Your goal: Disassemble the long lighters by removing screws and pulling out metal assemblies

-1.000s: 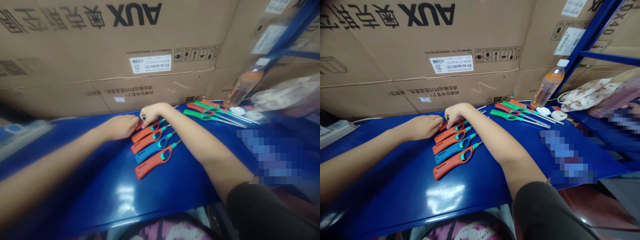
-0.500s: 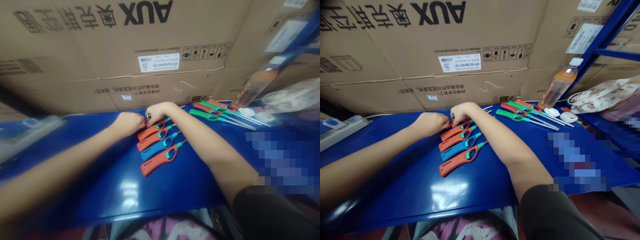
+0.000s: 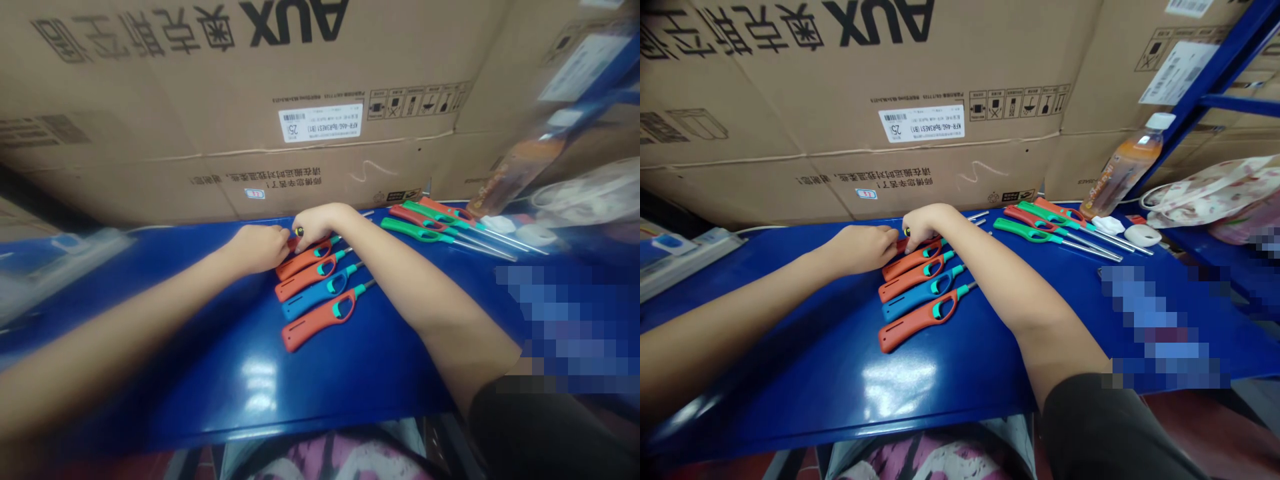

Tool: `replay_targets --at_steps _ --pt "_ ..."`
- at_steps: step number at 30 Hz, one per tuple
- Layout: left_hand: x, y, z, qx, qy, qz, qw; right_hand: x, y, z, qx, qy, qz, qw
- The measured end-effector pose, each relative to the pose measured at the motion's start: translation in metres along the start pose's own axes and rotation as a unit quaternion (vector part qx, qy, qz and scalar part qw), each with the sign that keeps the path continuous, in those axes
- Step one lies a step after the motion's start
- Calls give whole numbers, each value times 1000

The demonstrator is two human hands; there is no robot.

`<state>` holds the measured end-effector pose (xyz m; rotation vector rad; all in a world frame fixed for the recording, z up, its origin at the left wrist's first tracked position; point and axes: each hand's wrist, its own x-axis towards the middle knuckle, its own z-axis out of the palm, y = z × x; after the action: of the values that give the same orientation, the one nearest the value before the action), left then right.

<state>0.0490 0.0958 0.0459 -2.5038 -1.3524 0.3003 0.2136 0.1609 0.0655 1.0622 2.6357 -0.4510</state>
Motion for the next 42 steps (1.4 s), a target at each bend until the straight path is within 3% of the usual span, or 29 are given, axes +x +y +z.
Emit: replay_targets --at_steps 9,13,18,22,26,35,42 --pt "-3 -5 -7 -2 9 -20 1000 0 -1 0 2 -7 16 1000" --pt "-5 -26 -8 -29 46 -61 997 1 -1 0 -1 -11 12 1000" --pt "-10 -75 22 -89 23 -151 984 1 -2 0 -6 -11 10 1000" --pt "-14 -95 50 -108 15 -153 982 1 -4 1 0 -15 21 1000" --pt "-11 -96 62 -118 28 -150 981 2 -5 1 3 -13 32 999" --pt "-11 -93 67 -134 50 -139 980 5 -6 1 -7 -17 28 999" --pt "-18 -94 56 -167 53 -150 973 -4 -7 -4 27 2 44 999"
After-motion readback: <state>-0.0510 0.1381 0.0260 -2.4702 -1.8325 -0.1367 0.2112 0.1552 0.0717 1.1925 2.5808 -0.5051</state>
